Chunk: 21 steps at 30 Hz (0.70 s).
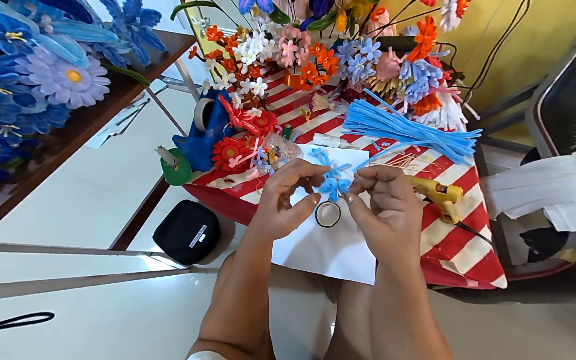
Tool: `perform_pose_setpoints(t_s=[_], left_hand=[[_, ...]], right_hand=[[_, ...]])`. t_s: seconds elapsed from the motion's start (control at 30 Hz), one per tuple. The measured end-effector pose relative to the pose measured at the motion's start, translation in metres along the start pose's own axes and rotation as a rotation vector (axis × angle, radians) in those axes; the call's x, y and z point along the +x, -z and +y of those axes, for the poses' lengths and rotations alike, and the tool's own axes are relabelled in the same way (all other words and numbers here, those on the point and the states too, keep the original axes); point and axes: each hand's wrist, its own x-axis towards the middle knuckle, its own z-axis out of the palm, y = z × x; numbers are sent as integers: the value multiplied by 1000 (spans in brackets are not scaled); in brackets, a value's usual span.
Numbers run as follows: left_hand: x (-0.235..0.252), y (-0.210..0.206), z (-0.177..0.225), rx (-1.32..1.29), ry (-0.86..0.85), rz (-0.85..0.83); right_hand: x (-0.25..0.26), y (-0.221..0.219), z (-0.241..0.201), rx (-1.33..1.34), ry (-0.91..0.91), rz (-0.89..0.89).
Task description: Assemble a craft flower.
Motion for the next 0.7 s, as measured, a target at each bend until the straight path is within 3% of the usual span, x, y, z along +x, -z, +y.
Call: perform_pose_setpoints(t_s=[0.7], left_hand=[[2, -9, 8, 122, -24, 32]], right_hand=[[-2, -11, 5, -92, 123, 61]])
